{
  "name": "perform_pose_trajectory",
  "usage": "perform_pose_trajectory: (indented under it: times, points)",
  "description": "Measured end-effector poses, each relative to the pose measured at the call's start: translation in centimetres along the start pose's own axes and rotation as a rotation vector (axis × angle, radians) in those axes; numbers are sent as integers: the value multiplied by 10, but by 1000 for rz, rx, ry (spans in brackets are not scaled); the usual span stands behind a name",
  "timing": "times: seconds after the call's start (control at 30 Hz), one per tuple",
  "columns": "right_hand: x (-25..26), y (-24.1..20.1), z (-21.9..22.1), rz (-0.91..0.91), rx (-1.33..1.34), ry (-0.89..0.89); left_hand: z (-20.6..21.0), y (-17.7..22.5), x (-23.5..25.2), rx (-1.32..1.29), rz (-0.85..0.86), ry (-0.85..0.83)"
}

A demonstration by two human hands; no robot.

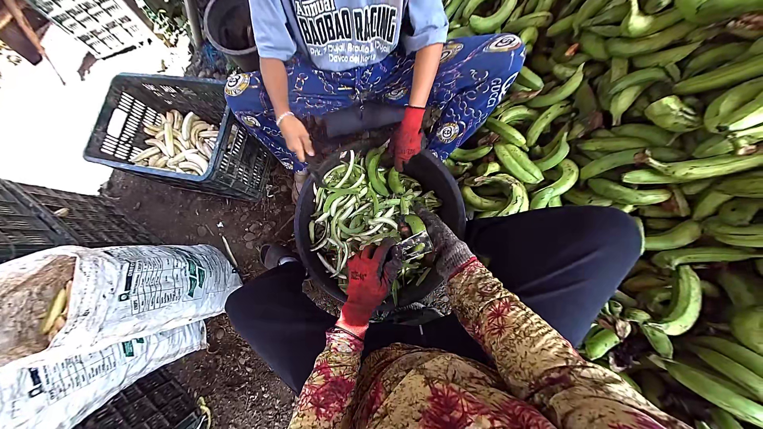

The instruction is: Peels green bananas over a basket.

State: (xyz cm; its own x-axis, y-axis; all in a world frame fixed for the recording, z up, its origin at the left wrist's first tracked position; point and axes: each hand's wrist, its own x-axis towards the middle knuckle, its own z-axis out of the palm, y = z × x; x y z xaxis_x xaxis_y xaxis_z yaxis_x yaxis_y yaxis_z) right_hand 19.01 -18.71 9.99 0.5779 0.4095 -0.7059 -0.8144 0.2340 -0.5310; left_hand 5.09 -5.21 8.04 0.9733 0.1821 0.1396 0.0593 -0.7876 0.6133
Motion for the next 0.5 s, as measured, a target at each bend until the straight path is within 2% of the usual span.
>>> perform_pose_trajectory:
  times: [0.1, 0.2, 0.3, 0.37, 0.43, 0.5]
  points:
    - [-21, -19, 10, 103, 72, -2, -6, 2, -1, 104, 107, 14]
    - [-2, -1, -14, 53, 125, -207, -9, 0, 1, 130, 143, 63]
    - [-21, -3, -2, 14, 26, -107, -9, 1, 2, 146, 147, 88]
    - [-12, 2, -4, 67, 41, -155, -8, 3, 2, 157, 137, 103]
    - [-11, 5, -1, 113, 93, -131, -8, 7, 4, 167, 120, 119]
    - [-6, 17, -5, 43, 40, -142, -8, 12, 8, 171, 74, 120]
